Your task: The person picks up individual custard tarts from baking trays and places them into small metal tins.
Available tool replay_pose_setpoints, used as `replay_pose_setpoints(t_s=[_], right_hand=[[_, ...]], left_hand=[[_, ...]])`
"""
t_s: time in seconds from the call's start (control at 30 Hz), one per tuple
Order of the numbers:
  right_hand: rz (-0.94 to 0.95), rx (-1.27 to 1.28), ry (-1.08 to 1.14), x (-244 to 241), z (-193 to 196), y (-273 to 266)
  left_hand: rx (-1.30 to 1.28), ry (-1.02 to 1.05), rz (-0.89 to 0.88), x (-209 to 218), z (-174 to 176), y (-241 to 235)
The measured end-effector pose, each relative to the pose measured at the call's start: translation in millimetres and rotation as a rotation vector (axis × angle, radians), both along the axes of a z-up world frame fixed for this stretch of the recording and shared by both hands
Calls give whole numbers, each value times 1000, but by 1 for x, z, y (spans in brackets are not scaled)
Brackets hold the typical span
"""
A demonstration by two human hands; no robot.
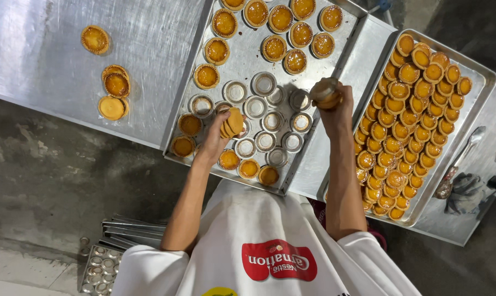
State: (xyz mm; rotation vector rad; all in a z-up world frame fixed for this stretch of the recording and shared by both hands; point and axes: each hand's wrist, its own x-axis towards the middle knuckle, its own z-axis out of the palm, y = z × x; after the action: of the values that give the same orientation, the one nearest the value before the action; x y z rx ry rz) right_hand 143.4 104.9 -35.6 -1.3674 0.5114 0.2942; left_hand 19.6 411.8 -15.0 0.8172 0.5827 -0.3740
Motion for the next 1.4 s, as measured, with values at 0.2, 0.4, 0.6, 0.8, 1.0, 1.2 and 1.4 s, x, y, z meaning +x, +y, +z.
replay_pose_setpoints(t_s=[0.2,0.4,0.6,0.8,1.0,1.2,1.4], right_hand=[[11,139,345,-43,64,42],[32,372,288,-72,38,-12],[-213,469,183,-114,67,-112],[-447,375,244,-166,80,-242],[-17,-507,-17,-171,64,-383],[527,-933,-27,-131,57,-391],[847,-1118,30,-105,53,-387]], left_hand=[[4,0,-13,-7,17,-7],[-67,-9,-78,-6,3,-30],[-173,-38,-192,-3,-10,-96],[-232,27,-207,-1,-17,-184],[-216,80,-188,-16,-20,-287],[-230,159,-176,-41,-16,-377],[-85,204,-198,-41,-7,-398]])
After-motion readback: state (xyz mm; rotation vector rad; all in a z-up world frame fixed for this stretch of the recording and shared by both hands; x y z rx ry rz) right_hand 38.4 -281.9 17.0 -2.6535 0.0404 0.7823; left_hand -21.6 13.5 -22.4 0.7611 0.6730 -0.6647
